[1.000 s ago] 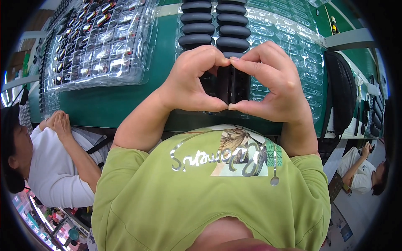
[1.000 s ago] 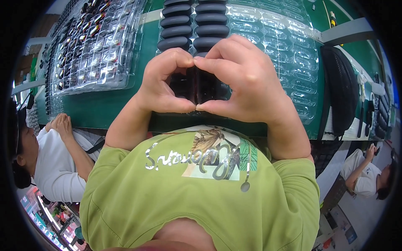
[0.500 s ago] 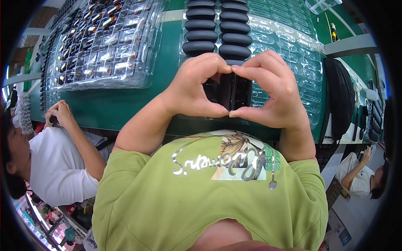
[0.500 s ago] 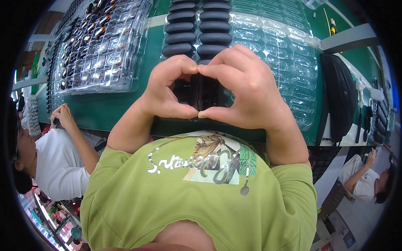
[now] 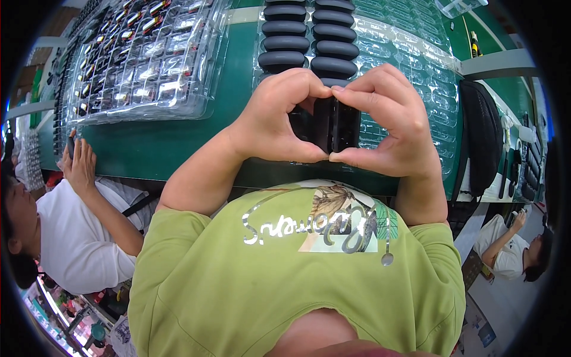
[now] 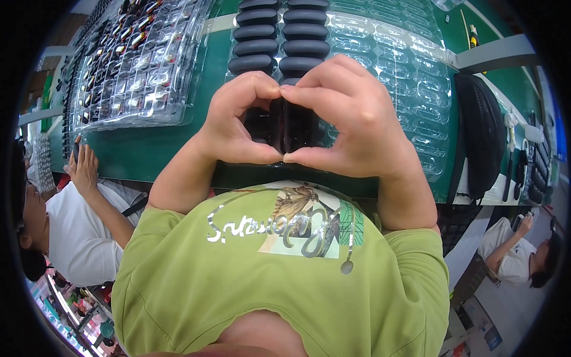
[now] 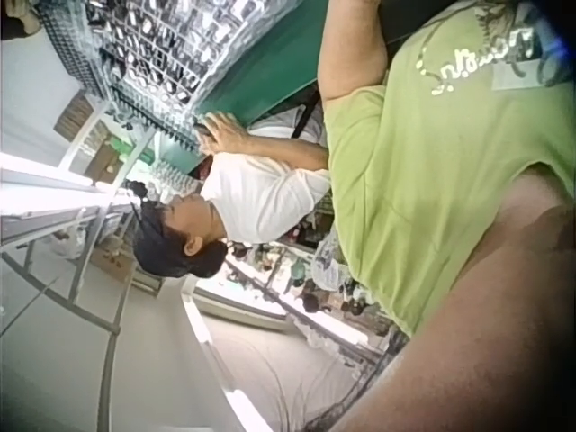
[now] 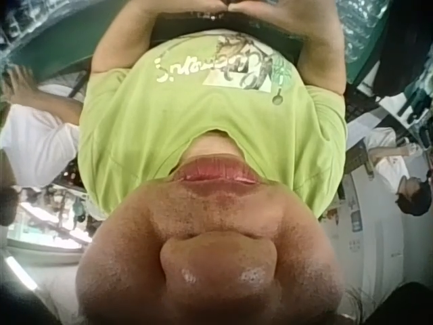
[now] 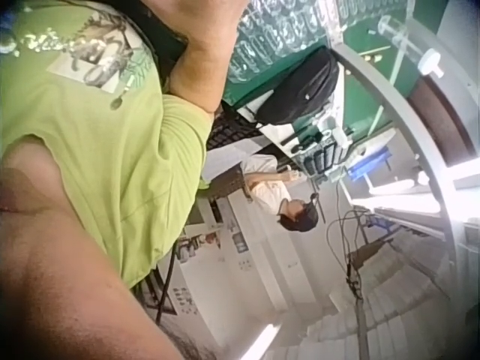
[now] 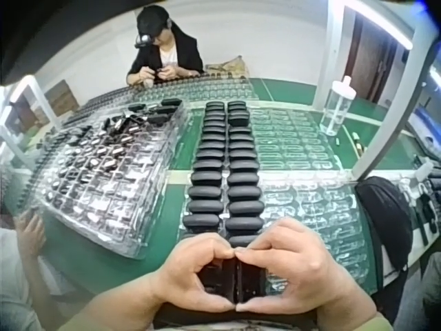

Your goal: The person assembles small electronic components by hand, inserting them into plastic cases.

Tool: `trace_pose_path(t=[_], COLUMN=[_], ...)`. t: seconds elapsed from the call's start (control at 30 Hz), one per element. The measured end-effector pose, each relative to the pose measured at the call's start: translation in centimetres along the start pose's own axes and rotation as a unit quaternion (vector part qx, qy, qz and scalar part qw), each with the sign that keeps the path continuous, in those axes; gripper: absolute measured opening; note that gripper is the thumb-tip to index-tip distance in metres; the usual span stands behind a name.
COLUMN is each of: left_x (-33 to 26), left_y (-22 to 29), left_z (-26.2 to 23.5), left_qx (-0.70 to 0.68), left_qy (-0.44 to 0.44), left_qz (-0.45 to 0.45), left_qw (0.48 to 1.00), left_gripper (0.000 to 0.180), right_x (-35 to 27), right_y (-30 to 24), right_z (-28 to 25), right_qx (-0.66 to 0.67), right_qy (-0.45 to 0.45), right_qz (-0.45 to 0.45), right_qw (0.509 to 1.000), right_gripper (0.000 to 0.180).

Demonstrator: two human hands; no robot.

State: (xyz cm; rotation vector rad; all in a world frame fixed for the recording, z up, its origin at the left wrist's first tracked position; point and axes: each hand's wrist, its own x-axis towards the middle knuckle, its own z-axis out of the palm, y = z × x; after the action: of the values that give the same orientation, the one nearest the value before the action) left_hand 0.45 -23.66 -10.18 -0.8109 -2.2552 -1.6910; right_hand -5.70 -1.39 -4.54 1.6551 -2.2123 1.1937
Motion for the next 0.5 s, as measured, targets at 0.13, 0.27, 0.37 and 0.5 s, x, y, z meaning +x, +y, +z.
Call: trace_pose_path(t=[0.13, 0.27, 0.37, 0.5], left_x=[0.1, -0.1, -0.3, -0.3], left_y=[0.1, -0.1, 0.0, -0.4], left_z=[0.5, 0.4, 0.2, 0.4], left_qx=[-0.027, -0.030, -0.029, -0.055], left_qy=[0.030, 0.026, 0.013, 0.029], left_qz=[-0.012, -0.009, -0.058, -0.045], left_qw=[0.999, 0.999, 0.998, 0.997], left_gripper=[0.065, 0.066, 0.065, 0.064], right_x=[0.1, 0.2, 0.2, 0.0], right_y=[0.0, 0.1, -0.4, -0.5], right_z=[0.0, 0.1, -0.4, -1.2], right_qx=[-0.009, 0.003, -0.026, -0.026], right_qy=[0.017, 0.020, 0.032, 0.040], right_qz=[0.016, 0.022, 0.016, 0.022], right_qw=[1.000, 1.000, 0.999, 0.999], right_gripper=[0.063, 0.061, 0.061, 0.062])
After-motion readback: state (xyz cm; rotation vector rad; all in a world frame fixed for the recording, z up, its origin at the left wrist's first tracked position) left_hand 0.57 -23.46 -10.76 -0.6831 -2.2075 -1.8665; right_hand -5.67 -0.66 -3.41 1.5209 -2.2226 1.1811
